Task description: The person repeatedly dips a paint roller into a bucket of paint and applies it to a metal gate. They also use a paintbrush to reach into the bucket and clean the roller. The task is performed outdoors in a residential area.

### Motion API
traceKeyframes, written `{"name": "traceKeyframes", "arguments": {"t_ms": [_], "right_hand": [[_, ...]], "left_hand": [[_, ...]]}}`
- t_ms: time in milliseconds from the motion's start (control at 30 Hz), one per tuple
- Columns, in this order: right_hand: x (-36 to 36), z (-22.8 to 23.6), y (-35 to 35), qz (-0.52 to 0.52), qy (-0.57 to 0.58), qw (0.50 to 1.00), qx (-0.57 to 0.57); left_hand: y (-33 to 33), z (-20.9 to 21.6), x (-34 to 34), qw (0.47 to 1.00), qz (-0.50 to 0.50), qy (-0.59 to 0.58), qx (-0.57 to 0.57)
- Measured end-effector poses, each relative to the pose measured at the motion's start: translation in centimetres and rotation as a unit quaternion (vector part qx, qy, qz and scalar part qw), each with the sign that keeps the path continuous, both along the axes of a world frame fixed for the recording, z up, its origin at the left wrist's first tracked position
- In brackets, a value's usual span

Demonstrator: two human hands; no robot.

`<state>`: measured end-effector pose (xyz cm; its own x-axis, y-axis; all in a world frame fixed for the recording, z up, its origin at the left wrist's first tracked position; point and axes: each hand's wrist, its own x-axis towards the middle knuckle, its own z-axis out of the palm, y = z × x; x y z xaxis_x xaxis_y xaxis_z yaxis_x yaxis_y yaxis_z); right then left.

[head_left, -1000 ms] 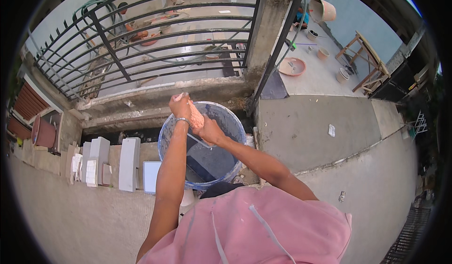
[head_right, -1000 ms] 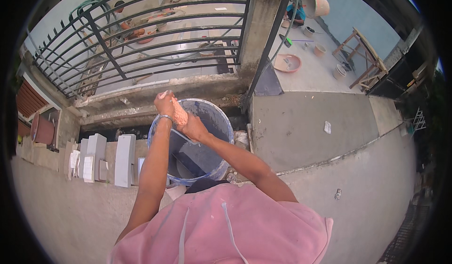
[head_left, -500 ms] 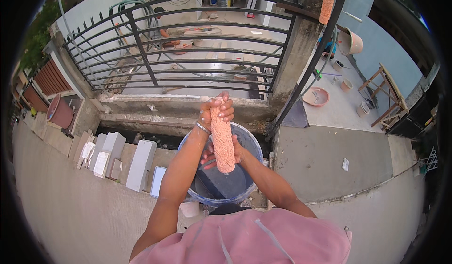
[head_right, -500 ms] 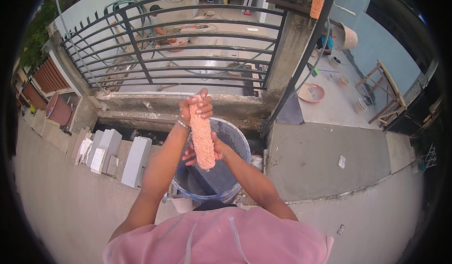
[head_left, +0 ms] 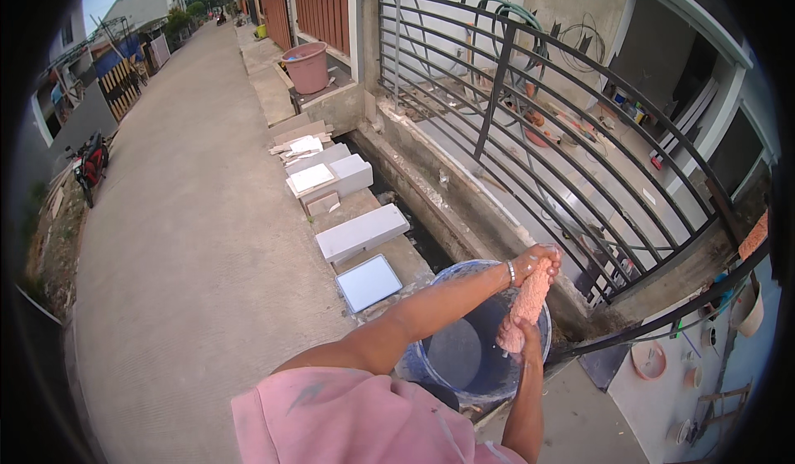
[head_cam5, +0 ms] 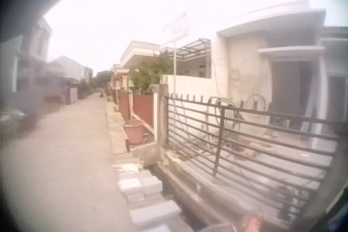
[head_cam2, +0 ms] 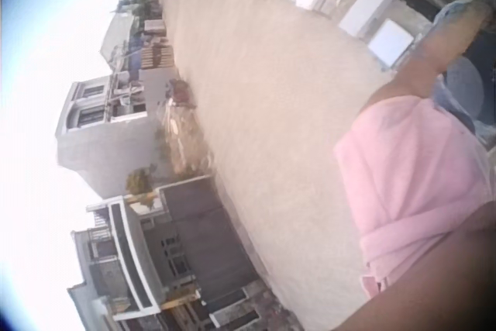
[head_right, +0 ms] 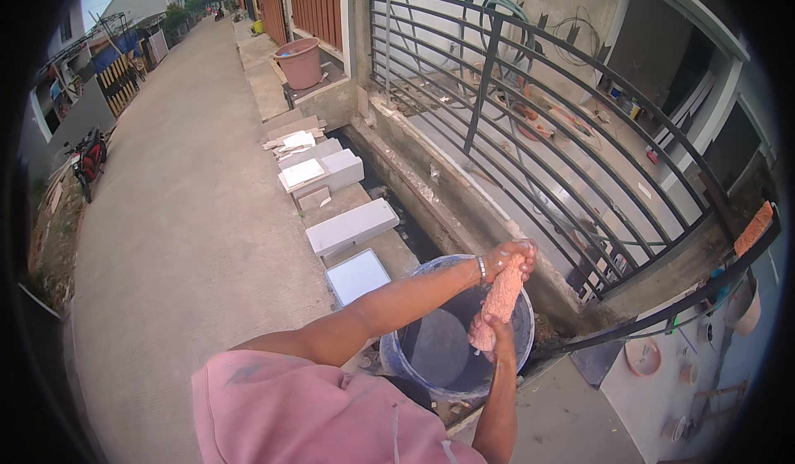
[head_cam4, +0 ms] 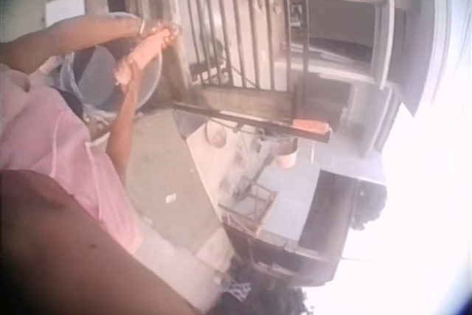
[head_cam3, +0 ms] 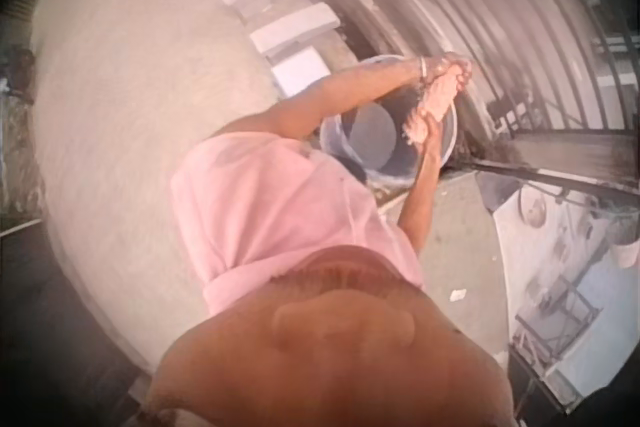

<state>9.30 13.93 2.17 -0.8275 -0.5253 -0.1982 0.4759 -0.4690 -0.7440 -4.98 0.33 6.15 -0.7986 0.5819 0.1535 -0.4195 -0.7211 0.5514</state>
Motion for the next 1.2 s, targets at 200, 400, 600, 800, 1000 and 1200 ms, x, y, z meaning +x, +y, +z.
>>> {"name": "traceKeyframes", "arguments": {"t_ms": [200,400,600,800,1000,1200], "right_hand": [[-0.6,-0.7,-0.3,-0.076,0.056,0.973,0.209],[-0.3,-3.9,-2.4,-0.241,0.257,0.761,0.544],[0.4,-6.9,-2.3,-0.293,0.245,0.684,0.622],[-0.3,-3.5,1.3,-0.148,0.157,0.929,0.301],[-1.4,-0.5,1.3,0.145,-0.016,0.968,-0.203],[-0.7,-1.8,1.1,0.052,-0.039,0.990,-0.128]], "left_hand": [[0.8,-1.6,-0.1,0.977,0.157,0.020,-0.143],[3.0,-5.1,0.3,0.814,0.423,-0.019,-0.397],[3.9,-4.0,4.0,0.722,0.474,-0.081,-0.498],[-0.4,-0.1,2.3,0.987,0.122,0.034,-0.104],[-0.6,3.6,1.3,0.986,-0.090,0.061,0.128],[0.8,2.5,0.2,0.996,-0.054,0.070,-0.010]]}}
